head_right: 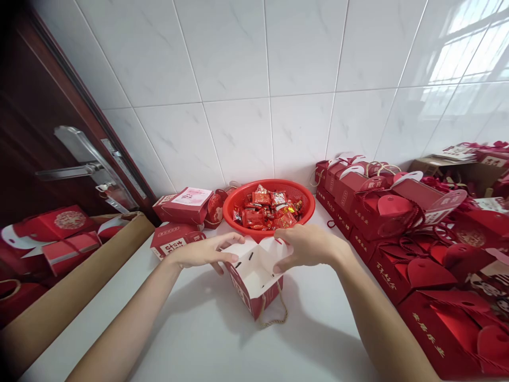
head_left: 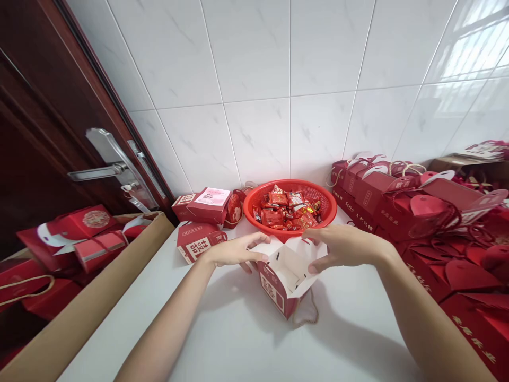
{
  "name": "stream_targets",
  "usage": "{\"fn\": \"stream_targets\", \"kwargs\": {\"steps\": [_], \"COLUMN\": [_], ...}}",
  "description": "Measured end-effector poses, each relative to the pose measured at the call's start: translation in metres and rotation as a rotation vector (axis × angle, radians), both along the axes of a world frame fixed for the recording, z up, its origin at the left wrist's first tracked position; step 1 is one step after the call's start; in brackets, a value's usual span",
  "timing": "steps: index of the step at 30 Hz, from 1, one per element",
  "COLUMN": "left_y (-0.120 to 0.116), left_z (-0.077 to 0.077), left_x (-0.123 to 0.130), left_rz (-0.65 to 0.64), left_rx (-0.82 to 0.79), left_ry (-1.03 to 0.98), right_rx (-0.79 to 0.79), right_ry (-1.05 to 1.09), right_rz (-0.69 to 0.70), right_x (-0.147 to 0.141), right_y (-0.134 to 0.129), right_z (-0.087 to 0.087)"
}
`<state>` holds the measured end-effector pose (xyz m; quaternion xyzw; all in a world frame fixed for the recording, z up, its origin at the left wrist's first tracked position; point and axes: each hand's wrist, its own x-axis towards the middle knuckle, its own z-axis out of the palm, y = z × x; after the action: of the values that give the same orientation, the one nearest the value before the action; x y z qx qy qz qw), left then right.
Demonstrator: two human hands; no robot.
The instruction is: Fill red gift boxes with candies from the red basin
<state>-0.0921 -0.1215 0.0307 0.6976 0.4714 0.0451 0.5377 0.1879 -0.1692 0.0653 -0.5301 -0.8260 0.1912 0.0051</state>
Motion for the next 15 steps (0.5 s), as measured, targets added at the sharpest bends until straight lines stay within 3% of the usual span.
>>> {"fn": "stream_targets", "kwargs": {"steps": [4,8,11,15], "left_y": [0.014,0.058,0.102,0.148], "left_z": [0.022,0.033,0.028,0.012], "left_x": [-0.002,0.020,0.044,0.064], "left_rz": [0.078,0.103,0.064,0.107], "left_rx": [0.354,0.563,0.684,0.679], "left_ry": [-0.068,-0.006,0.244,0.360], "right_rx": [0.150,0.243,0.247,0.230], "right_ry": [0.252,0.614,0.885,1.157], "right_rz": [-0.014,-0.102,-0.157,-0.347], "right_x": [0.016,0.018,0.006,-0.009], "right_y": [0.011,0.045,0.081,0.121], "right_z": [0.011,0.002,-0.020,-0.049]}}
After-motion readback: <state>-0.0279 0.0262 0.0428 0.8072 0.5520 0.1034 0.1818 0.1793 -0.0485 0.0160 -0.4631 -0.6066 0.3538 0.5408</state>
